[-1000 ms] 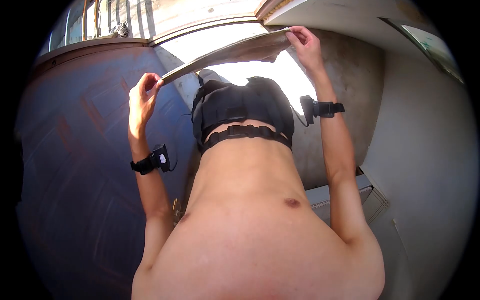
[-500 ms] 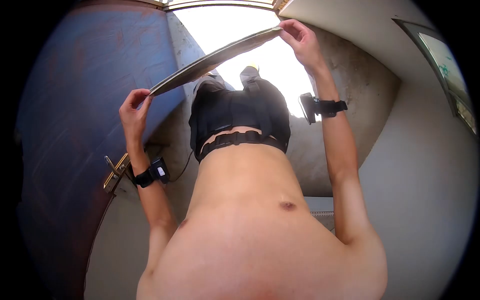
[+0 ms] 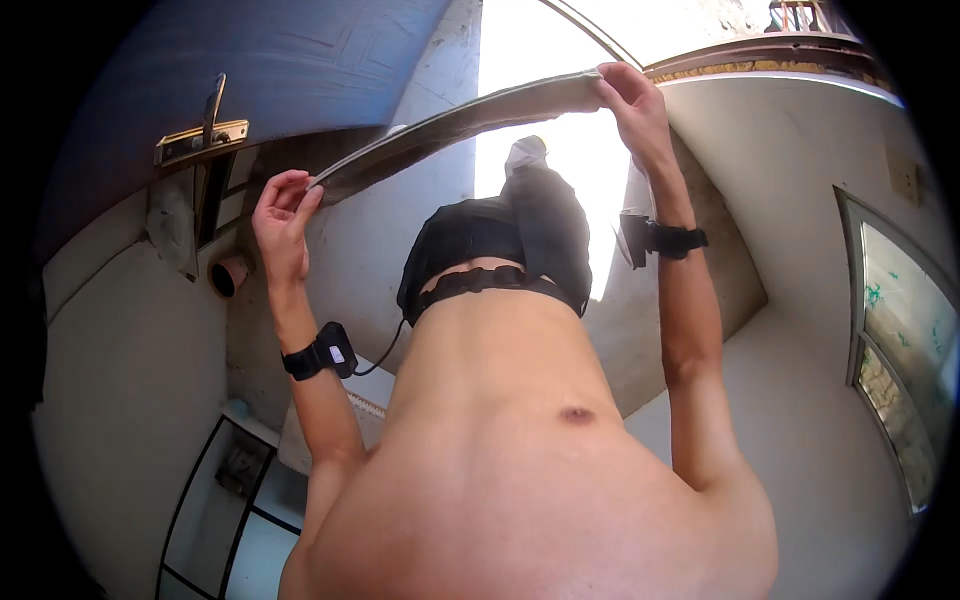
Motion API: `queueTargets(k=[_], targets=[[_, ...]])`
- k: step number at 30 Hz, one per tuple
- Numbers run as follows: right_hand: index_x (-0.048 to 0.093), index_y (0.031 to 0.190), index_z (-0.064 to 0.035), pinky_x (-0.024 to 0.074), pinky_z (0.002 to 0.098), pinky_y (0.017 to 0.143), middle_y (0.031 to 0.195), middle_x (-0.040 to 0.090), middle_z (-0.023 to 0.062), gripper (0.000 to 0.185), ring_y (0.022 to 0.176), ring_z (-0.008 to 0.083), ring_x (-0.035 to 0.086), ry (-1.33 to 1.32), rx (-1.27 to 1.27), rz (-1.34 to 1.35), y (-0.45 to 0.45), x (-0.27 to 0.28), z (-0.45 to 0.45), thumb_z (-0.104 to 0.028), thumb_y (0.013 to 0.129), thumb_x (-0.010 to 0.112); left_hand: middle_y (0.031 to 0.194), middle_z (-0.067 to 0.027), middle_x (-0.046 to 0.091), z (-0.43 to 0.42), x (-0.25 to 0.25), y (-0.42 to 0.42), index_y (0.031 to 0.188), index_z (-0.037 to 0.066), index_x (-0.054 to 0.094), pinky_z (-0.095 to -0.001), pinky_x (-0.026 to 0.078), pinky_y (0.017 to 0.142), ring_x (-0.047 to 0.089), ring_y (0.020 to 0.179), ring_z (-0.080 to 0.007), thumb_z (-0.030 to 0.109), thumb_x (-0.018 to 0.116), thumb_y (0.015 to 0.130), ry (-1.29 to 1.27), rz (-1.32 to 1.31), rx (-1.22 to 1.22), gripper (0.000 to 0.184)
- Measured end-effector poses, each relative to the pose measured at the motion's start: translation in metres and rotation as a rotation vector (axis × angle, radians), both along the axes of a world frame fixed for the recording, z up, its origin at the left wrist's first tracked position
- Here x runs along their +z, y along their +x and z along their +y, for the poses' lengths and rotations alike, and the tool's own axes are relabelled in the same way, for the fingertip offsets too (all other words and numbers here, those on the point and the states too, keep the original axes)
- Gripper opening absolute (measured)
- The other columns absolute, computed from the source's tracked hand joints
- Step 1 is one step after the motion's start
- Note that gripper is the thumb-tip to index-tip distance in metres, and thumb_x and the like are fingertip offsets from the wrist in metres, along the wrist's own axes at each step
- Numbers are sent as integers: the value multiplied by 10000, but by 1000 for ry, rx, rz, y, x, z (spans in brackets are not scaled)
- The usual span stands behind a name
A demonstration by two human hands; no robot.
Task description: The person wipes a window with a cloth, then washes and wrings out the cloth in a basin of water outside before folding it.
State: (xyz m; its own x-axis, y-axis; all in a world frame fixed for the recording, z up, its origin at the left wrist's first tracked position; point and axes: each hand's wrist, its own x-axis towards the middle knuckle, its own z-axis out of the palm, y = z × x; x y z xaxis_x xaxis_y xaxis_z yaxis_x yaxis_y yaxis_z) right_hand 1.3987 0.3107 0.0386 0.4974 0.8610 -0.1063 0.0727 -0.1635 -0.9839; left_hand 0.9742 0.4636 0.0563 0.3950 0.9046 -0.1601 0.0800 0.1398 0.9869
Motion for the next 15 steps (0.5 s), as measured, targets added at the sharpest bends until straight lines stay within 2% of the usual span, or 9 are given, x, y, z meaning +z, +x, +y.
queueTargets(k=[2,3,6,7,8,11,15], targets=[[654,1103,-12,536,279,819,961,677,37,187,897,125,642,2,93,-26,-13,6,18,-120,951,661,1038,-47,664,-23,-1,-21,1089,25,639,-246,545,777,636,901,-103,-23,746,840,-231,-62,149,275],[657,1091,12,551,288,814,962,686,66,191,882,137,655,-3,103,9,-29,3,22,-101,937,667,1013,-40,654,-36,-7,-34,1062,39,629,-257,561,739,637,882,-104,-20,745,838,-295,-99,212,259],[664,1064,24,552,285,789,945,693,81,189,865,142,659,-47,202,-29,-85,-8,56,-108,929,676,979,-38,644,-65,-26,-50,1051,44,616,-268,564,745,643,868,-119,10,740,851,-399,-185,340,238],[670,1049,30,547,282,754,938,699,94,207,846,150,664,-37,254,-60,-89,-6,66,-132,921,687,970,-47,643,-56,-37,-31,1044,42,607,-279,569,747,650,863,-132,40,734,864,-393,-250,316,220],[671,1045,30,531,275,722,919,705,102,227,830,148,666,-62,345,-111,-109,-13,79,-157,918,687,970,-47,643,-67,-35,-30,1044,42,607,-279,569,747,650,863,-132,40,734,864,-407,-258,394,220],[671,1018,23,508,259,703,859,715,94,239,783,127,659,-134,579,-179,-181,-25,88,-184,904,701,975,-63,645,-95,-33,-32,1042,27,604,-292,580,746,649,874,-139,44,728,868,-451,-367,456,214],[664,964,19,513,248,693,839,730,83,231,765,93,653,-146,798,-192,-250,-8,92,-190,886,722,964,-79,643,-121,-28,-35,1056,-1,606,-314,599,778,645,880,-150,36,726,868,-403,-462,622,226]])
